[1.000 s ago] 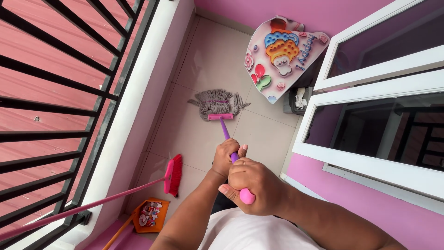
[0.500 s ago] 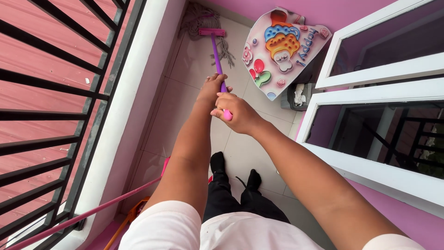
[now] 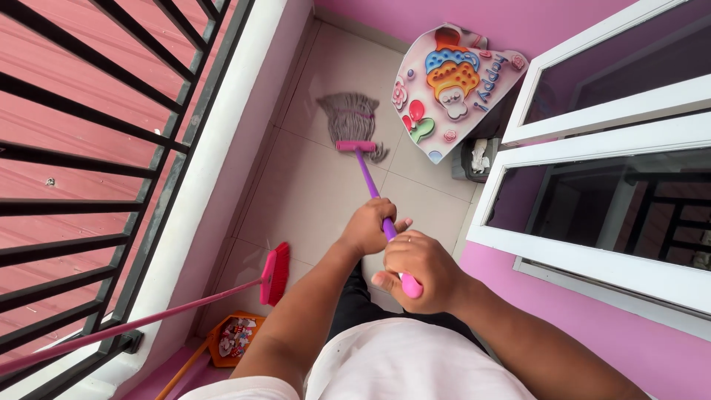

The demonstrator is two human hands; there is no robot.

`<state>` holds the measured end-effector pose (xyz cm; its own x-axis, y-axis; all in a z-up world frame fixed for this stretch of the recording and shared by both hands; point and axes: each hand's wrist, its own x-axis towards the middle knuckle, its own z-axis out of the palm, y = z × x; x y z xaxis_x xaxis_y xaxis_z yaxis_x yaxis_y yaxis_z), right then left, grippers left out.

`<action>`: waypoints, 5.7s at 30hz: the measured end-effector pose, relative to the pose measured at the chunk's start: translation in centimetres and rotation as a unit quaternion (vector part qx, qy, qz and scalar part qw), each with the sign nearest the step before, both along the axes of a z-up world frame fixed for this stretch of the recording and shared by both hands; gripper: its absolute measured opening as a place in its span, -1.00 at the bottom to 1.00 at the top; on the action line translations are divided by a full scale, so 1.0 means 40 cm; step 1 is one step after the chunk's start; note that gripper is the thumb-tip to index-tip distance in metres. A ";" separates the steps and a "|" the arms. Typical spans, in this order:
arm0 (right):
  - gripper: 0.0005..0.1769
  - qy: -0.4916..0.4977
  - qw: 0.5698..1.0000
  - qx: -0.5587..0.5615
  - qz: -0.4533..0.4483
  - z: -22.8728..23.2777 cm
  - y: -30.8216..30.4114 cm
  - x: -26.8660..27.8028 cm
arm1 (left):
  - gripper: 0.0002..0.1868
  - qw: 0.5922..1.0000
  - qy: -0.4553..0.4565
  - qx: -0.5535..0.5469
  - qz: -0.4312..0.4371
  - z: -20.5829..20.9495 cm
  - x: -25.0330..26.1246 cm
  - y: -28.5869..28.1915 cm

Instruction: The person sweeps scraps of paper into a dustpan and then mops the floor in a hallway and on a balcony.

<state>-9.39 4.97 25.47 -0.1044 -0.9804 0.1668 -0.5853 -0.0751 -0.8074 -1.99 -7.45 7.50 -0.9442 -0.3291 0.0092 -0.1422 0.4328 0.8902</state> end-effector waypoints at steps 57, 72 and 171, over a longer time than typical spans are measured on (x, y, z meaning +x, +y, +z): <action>-0.64 -0.103 0.898 -0.015 0.427 0.048 1.195 0.436 | -0.60 0.942 -0.032 -0.048 0.332 0.050 0.659 1.396; -0.58 -0.065 0.902 0.014 0.428 -0.093 1.286 0.308 | -0.81 0.874 -0.077 0.097 0.470 0.004 0.521 1.552; -0.66 -0.084 0.794 -0.016 0.601 -0.088 2.758 -0.778 | -0.64 0.813 -0.141 -0.008 0.565 -0.046 -0.537 3.114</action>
